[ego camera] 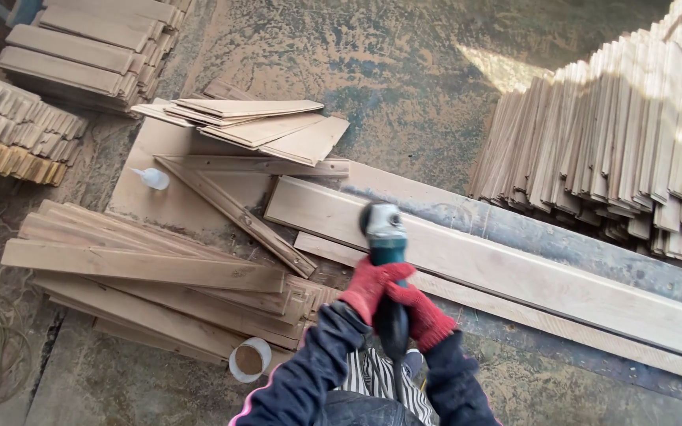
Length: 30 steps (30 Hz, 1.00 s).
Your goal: Sanding the edges of wooden planks using an angle grinder.
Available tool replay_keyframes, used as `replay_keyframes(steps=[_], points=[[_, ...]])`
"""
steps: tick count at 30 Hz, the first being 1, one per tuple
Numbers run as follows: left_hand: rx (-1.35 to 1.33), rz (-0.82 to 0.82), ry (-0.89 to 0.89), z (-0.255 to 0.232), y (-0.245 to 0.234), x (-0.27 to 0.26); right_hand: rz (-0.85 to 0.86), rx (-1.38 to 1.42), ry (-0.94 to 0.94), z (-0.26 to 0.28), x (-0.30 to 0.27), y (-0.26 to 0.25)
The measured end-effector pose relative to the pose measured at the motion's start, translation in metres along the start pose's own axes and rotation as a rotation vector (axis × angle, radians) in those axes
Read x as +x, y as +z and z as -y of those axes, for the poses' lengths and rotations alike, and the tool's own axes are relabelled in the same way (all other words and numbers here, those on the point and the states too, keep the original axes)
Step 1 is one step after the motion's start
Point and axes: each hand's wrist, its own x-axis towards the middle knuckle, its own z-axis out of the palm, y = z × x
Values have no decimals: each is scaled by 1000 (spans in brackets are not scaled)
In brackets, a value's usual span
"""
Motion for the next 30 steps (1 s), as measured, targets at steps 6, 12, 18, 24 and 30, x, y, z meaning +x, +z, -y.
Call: replay_keyframes(steps=[6,12,18,24,30], points=[[441,181,-153,70,92,-11,-186,315,-95,-36,-16,-153],[356,247,-38,42,71,-26,35,343,-26,-24,-22,-105],[189,-11,-11,-2,5,-12,9,137,-33,4,-30,13],[124,-144,27,-47,-23,-28,43,-40,54,23,-46,77],[197,-74,-1,-12,5,-23,-114,-14,59,13,-27,24]])
